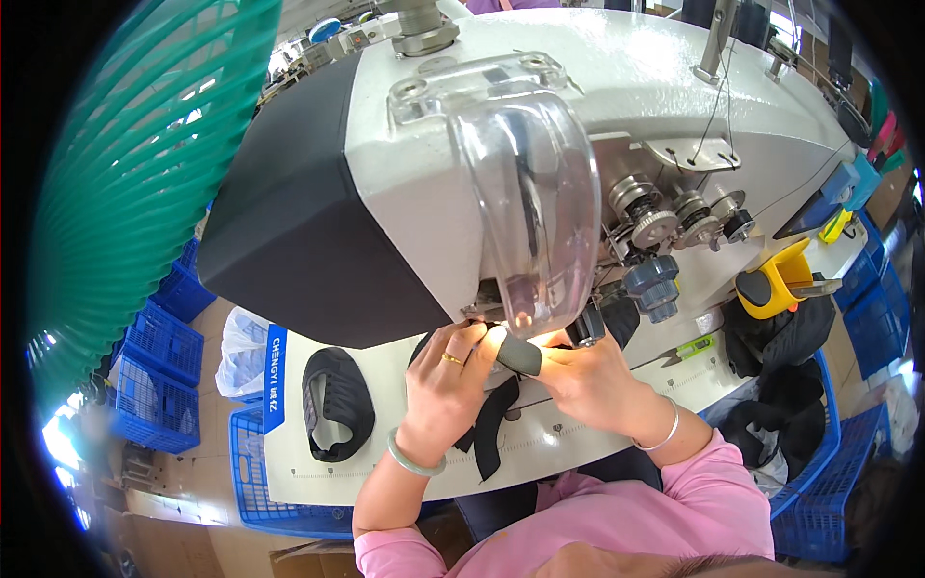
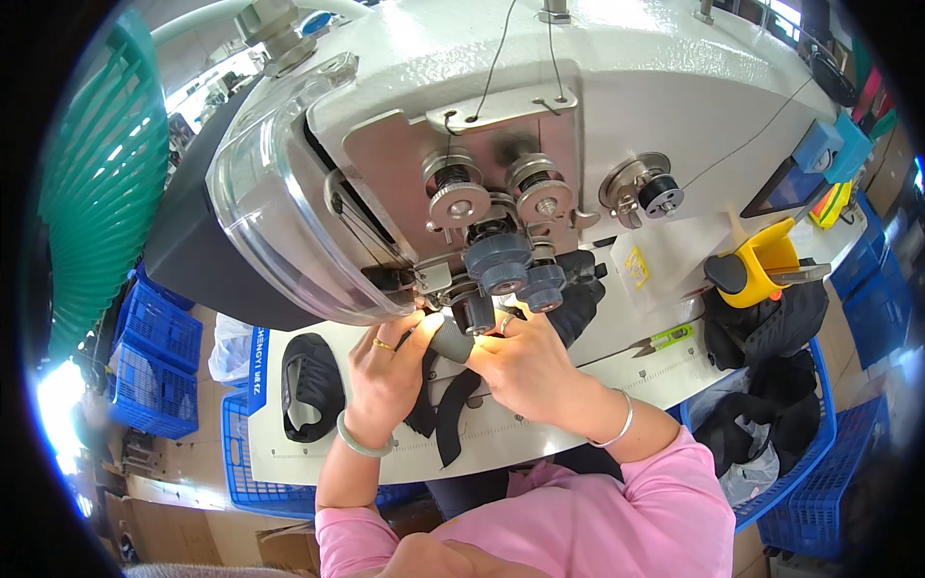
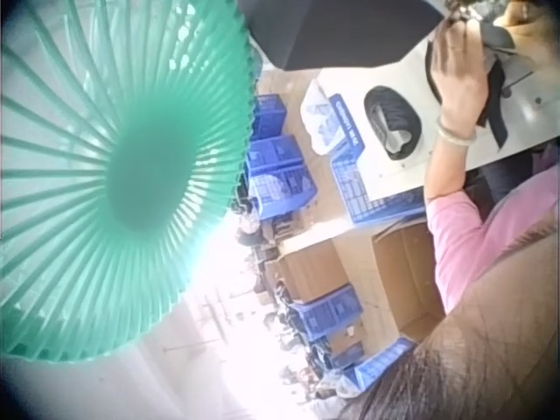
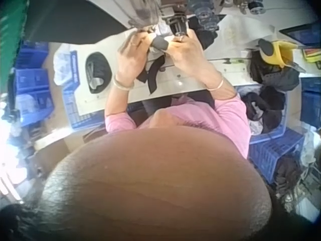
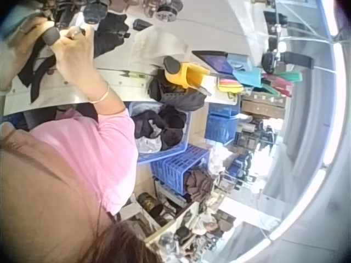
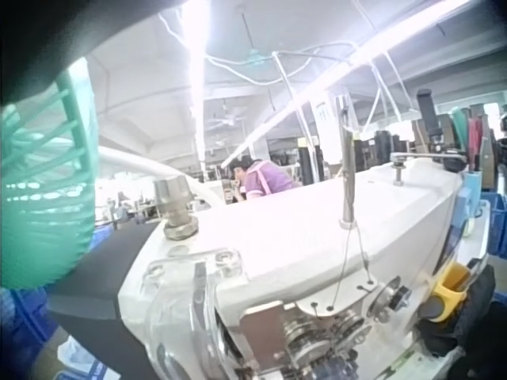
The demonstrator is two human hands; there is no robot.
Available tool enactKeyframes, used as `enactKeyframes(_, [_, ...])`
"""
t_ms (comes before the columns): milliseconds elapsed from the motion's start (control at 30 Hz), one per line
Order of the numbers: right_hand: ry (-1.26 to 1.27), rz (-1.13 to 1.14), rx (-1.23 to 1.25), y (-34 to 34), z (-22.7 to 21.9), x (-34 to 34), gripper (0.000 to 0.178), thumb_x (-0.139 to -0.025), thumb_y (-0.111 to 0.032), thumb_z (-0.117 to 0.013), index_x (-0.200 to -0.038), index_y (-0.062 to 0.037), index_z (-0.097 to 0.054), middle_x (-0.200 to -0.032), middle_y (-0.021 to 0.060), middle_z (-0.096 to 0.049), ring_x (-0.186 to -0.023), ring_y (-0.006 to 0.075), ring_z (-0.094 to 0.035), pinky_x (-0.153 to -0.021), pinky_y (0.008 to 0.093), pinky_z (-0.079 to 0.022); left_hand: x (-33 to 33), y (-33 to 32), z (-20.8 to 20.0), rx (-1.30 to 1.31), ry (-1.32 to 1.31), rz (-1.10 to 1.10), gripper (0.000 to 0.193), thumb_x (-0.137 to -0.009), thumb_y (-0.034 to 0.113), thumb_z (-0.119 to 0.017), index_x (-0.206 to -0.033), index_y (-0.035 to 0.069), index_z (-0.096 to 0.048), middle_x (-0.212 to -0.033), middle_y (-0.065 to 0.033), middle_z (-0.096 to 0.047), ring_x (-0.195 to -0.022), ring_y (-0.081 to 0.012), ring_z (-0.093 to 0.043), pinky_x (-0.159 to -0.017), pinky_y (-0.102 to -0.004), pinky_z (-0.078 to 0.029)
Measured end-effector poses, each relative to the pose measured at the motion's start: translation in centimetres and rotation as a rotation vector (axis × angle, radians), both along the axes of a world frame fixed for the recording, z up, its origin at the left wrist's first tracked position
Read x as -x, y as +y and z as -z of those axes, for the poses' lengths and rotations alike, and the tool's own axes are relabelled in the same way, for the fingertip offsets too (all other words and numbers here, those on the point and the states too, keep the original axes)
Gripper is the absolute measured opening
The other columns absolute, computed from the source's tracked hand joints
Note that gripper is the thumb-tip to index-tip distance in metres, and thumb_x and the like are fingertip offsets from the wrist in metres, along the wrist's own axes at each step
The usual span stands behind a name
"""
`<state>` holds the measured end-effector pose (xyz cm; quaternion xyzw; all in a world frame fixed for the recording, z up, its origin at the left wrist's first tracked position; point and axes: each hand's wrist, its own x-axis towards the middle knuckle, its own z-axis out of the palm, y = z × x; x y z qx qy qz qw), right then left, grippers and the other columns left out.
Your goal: Stitching various components of a black shoe upper using an industrial sewing machine.
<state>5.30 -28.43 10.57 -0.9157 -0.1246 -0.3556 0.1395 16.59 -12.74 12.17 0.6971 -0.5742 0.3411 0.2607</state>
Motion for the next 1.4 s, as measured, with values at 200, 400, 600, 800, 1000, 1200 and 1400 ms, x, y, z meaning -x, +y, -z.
enactKeyframes(200, [0.034,0.005,0.009,-0.4,0.2,0.2,0.022,-0.064,-0.008,-0.063,-0.086,-0.0123,-0.065,-0.069,-0.0008,-0.059,-0.068,0.0219,-0.056,-0.059,0.0360,-0.039,0.1,0.0,-0.1,-0.035,-0.040,0.019,0.030,-0.064,0.000,-0.064,-0.094,0.000,-0.065,-0.097,-0.0084,-0.058,-0.082,-0.0244,-0.061,-0.069,-0.0346,-0.054])
enactKeyframes(400, [0.019,0.011,0.003,-0.3,0.2,0.1,0.038,-0.067,-0.006,-0.062,-0.104,-0.0153,-0.069,-0.074,-0.0030,-0.063,-0.076,0.0191,-0.058,-0.064,0.0331,-0.039,0.1,-0.1,-0.7,0.040,-0.038,0.044,0.022,-0.066,0.000,-0.067,-0.087,0.001,-0.068,-0.086,-0.0090,-0.065,-0.076,-0.0245,-0.064,-0.066,-0.0342,-0.053])
enactKeyframes(600, [-0.022,-0.033,-0.087,-0.3,0.2,-0.3,0.041,-0.068,-0.006,-0.062,-0.107,-0.0186,-0.069,-0.077,-0.0057,-0.063,-0.077,0.0159,-0.058,-0.065,0.0332,-0.039,0.1,-0.3,0.5,0.224,0.431,-0.020,0.016,-0.066,-0.004,-0.071,-0.081,0.001,-0.067,-0.074,-0.0079,-0.064,-0.066,-0.0243,-0.063,-0.060,-0.0309,-0.050])
enactKeyframes(800, [0.005,0.030,0.047,-0.7,0.0,0.1,0.025,-0.065,-0.007,-0.063,-0.087,-0.0174,-0.067,-0.075,-0.0071,-0.060,-0.081,0.0133,-0.059,-0.064,0.0336,-0.039,0.6,-0.1,0.3,0.087,-0.013,-0.052,0.021,-0.059,-0.003,-0.065,-0.079,0.004,-0.066,-0.084,-0.0045,-0.060,-0.084,-0.0237,-0.063,-0.070,-0.0336,-0.054])
enactKeyframes(1000, [-0.021,0.027,0.060,-1.0,0.1,0.1,0.021,-0.065,-0.009,-0.063,-0.084,-0.0174,-0.066,-0.077,-0.0082,-0.061,-0.083,0.0121,-0.059,-0.065,0.0338,-0.039,1.2,0.0,0.0,0.030,0.013,-0.060,0.033,-0.061,-0.006,-0.063,-0.092,0.004,-0.068,-0.090,-0.0066,-0.062,-0.085,-0.0257,-0.063,-0.073,-0.0341,-0.055])
enactKeyframes(1200, [-0.093,0.032,0.042,-0.7,0.3,-0.2,0.017,-0.066,-0.012,-0.065,-0.083,-0.0176,-0.067,-0.080,-0.0080,-0.063,-0.081,0.0122,-0.058,-0.070,0.0364,-0.040,0.9,0.0,0.3,0.031,-0.009,-0.058,0.025,-0.060,0.000,-0.065,-0.085,0.002,-0.066,-0.092,-0.0059,-0.060,-0.090,-0.0247,-0.063,-0.074,-0.0343,-0.055])
enactKeyframes(1400, [-0.081,-0.018,-0.003,-0.7,0.3,0.0,0.029,-0.064,-0.011,-0.072,-0.093,-0.0135,-0.069,-0.087,0.0009,-0.068,-0.086,0.0201,-0.064,-0.079,0.0389,-0.042,0.8,0.1,0.1,-0.007,0.038,-0.050,0.028,-0.062,0.000,-0.064,-0.090,0.001,-0.065,-0.095,-0.0075,-0.060,-0.092,-0.0257,-0.062,-0.075,-0.0352,-0.055])
